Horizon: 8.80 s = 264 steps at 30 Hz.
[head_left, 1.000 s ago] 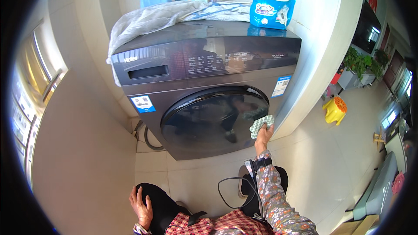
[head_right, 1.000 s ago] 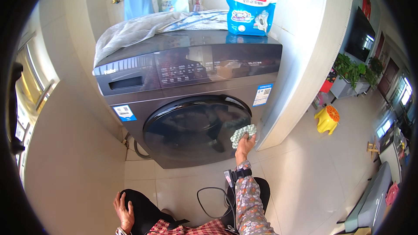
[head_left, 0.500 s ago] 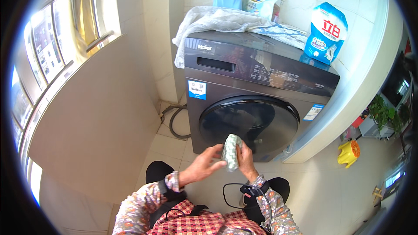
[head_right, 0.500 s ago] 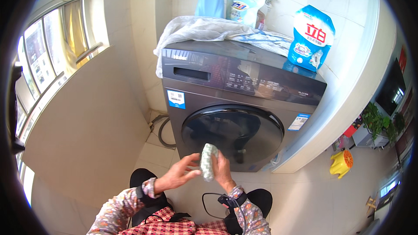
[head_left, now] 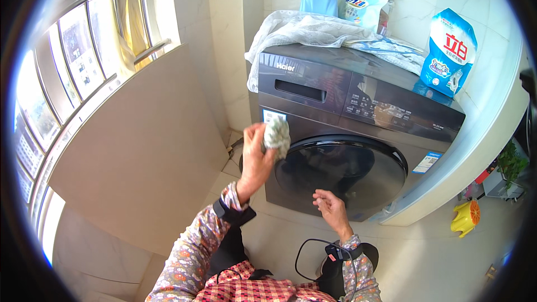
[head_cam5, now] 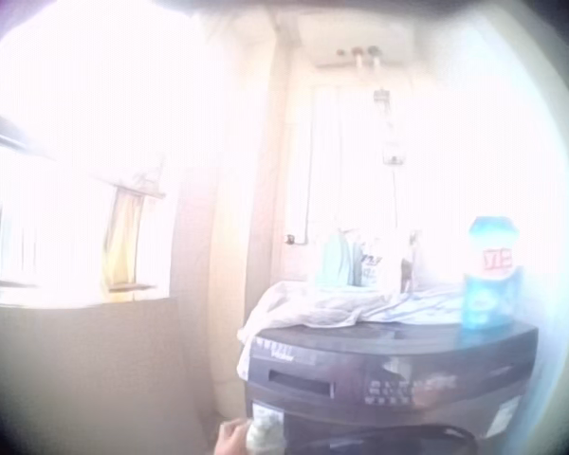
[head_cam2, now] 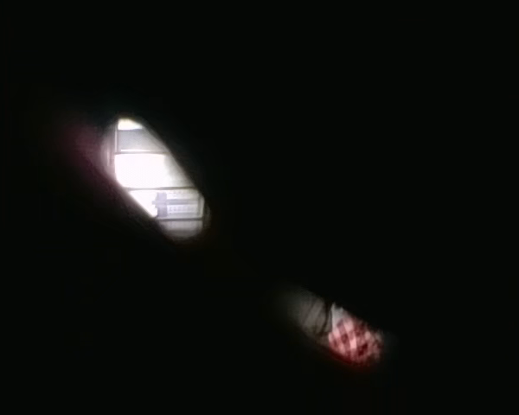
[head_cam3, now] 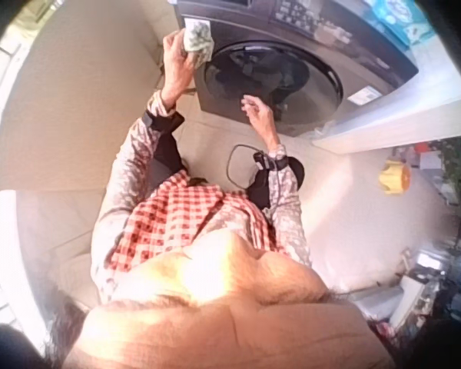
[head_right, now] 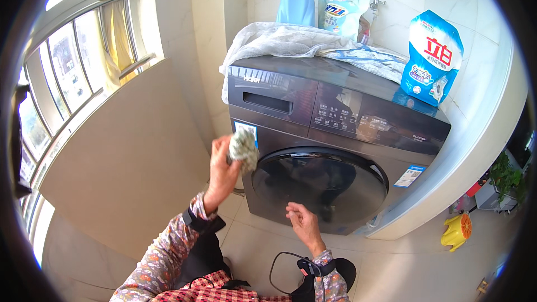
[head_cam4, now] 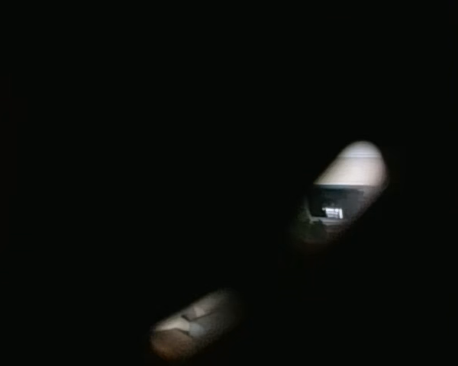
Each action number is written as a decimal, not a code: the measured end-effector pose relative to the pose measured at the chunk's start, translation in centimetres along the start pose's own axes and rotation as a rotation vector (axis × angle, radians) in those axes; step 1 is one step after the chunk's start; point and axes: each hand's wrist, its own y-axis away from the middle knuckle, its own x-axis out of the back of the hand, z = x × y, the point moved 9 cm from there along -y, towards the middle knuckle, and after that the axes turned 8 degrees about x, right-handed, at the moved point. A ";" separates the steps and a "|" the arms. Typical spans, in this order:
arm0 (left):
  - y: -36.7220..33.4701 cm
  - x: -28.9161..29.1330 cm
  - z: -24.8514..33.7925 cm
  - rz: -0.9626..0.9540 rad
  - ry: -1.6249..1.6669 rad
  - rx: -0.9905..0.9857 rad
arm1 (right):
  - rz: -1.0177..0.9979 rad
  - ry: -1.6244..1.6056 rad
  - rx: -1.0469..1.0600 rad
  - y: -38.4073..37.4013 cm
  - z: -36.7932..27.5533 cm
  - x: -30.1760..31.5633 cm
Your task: The person wipes the front and door of a washing machine with a cloth, then cleans the side of a cabinet, the window sill, and a small table with potted plants. The person also adjusts the camera strap on their arm.
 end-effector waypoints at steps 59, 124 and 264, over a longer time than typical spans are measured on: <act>44.7 42.3 1.4 0.576 -0.032 1.090 | -1.402 -0.180 -0.007 9.1 -5.3 -36.3; 53.9 53.3 -2.5 0.718 -0.335 1.263 | -2.073 -0.241 -0.123 26.8 -12.3 -62.3; 31.6 58.7 -19.1 0.792 -0.694 0.843 | 0.503 0.029 0.973 -41.5 -18.0 -53.9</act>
